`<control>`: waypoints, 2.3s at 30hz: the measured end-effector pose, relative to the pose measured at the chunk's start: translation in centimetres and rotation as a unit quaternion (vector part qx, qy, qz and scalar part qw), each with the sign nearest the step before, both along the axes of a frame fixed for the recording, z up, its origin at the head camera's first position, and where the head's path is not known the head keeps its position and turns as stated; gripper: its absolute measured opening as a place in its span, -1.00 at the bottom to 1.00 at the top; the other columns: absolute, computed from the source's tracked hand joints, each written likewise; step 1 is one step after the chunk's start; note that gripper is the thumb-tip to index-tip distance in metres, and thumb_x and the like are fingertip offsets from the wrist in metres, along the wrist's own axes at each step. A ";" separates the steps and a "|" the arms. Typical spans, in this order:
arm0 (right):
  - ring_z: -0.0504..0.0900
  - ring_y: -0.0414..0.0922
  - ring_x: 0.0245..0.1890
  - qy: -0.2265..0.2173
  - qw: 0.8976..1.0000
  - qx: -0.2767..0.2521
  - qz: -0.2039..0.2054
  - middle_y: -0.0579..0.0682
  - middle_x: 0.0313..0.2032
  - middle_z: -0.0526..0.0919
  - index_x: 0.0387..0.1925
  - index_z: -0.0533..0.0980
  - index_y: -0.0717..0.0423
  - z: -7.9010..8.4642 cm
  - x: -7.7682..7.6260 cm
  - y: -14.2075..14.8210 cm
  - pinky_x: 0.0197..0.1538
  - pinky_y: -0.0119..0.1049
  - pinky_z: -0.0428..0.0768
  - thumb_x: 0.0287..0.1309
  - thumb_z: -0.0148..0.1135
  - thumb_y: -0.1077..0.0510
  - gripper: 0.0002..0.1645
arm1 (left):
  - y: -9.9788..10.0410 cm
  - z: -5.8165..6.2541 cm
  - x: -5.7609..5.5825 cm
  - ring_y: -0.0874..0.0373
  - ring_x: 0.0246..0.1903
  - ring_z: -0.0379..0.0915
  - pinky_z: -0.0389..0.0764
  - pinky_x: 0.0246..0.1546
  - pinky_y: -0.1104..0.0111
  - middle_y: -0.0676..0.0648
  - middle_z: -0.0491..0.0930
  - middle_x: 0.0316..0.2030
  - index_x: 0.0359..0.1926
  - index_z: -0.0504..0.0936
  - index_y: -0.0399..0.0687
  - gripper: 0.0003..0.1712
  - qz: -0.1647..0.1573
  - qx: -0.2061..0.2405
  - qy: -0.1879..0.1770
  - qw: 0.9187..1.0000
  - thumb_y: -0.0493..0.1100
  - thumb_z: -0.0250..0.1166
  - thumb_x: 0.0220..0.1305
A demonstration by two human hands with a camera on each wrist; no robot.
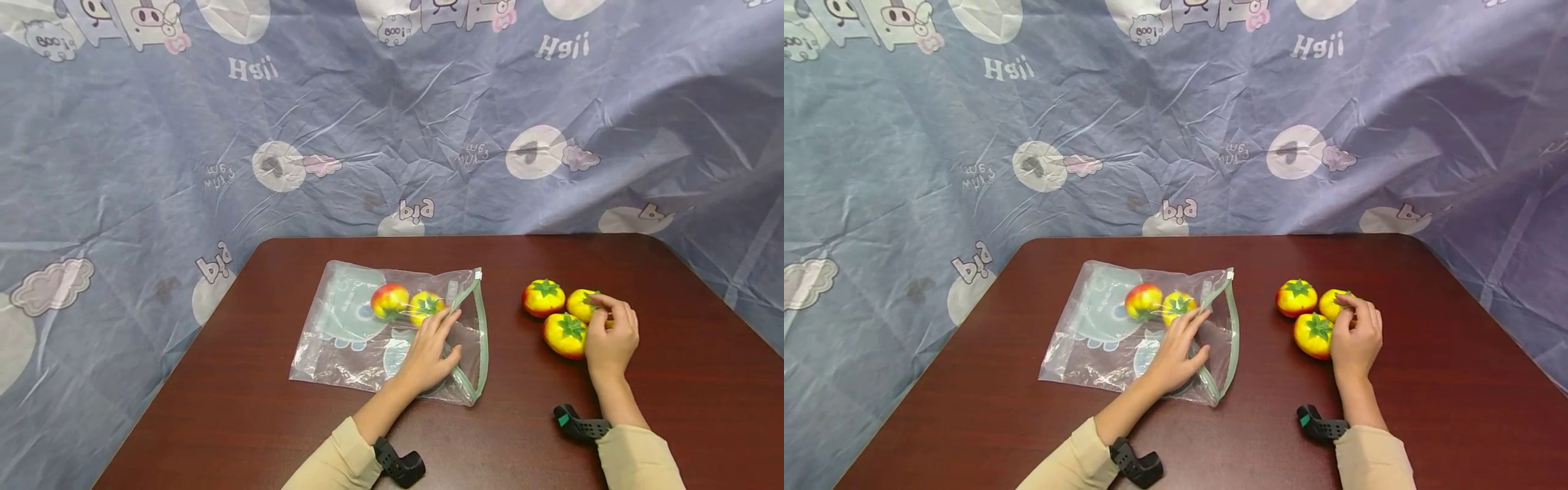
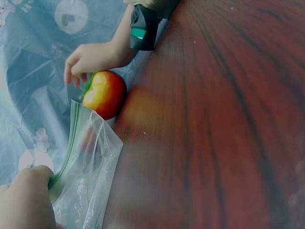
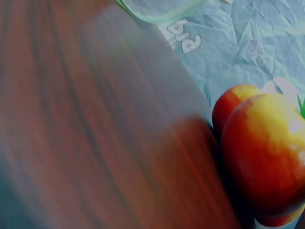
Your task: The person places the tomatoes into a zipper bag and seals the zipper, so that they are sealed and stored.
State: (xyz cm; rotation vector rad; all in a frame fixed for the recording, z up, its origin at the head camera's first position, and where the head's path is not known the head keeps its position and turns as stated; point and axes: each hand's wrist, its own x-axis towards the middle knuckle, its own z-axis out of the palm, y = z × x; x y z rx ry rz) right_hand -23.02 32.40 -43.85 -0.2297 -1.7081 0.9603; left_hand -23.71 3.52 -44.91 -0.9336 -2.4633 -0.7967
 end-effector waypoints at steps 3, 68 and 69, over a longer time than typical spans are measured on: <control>0.21 -0.59 -0.31 -0.044 0.998 -0.046 -0.007 -0.64 -0.39 0.32 -0.23 0.57 0.27 -0.3 0.0 0.7 -0.18 -0.59 0.14 0.11 -0.13 0.31 -0.67 | 0.0 0.1 0.1 0.06 0.17 0.22 0.32 0.16 0.21 -0.07 0.26 0.23 0.31 0.21 -0.01 -0.29 -0.001 0.002 -0.006 1.000 -0.08 0.12 0.09; 0.27 -0.25 0.13 -0.159 0.969 -0.185 0.049 -0.27 0.09 0.29 0.15 0.38 -0.12 0.0 0.3 1.2 0.23 -0.51 0.20 0.04 0.17 0.13 -0.44 | 0.2 -0.5 -0.1 0.03 0.23 0.16 0.29 0.21 0.15 -0.08 0.20 0.27 0.34 0.13 0.02 -0.23 -0.031 0.064 -0.104 0.992 -0.09 0.15 0.07; 0.27 -0.23 0.15 -0.149 0.972 -0.174 0.049 -0.25 0.12 0.29 0.15 0.38 -0.11 0.0 0.3 1.2 0.23 -0.51 0.19 0.04 0.17 0.14 -0.43 | 0.2 -0.5 -0.1 0.03 0.24 0.16 0.29 0.21 0.15 -0.08 0.20 0.27 0.34 0.13 0.02 -0.23 -0.031 0.064 -0.104 0.992 -0.09 0.15 0.07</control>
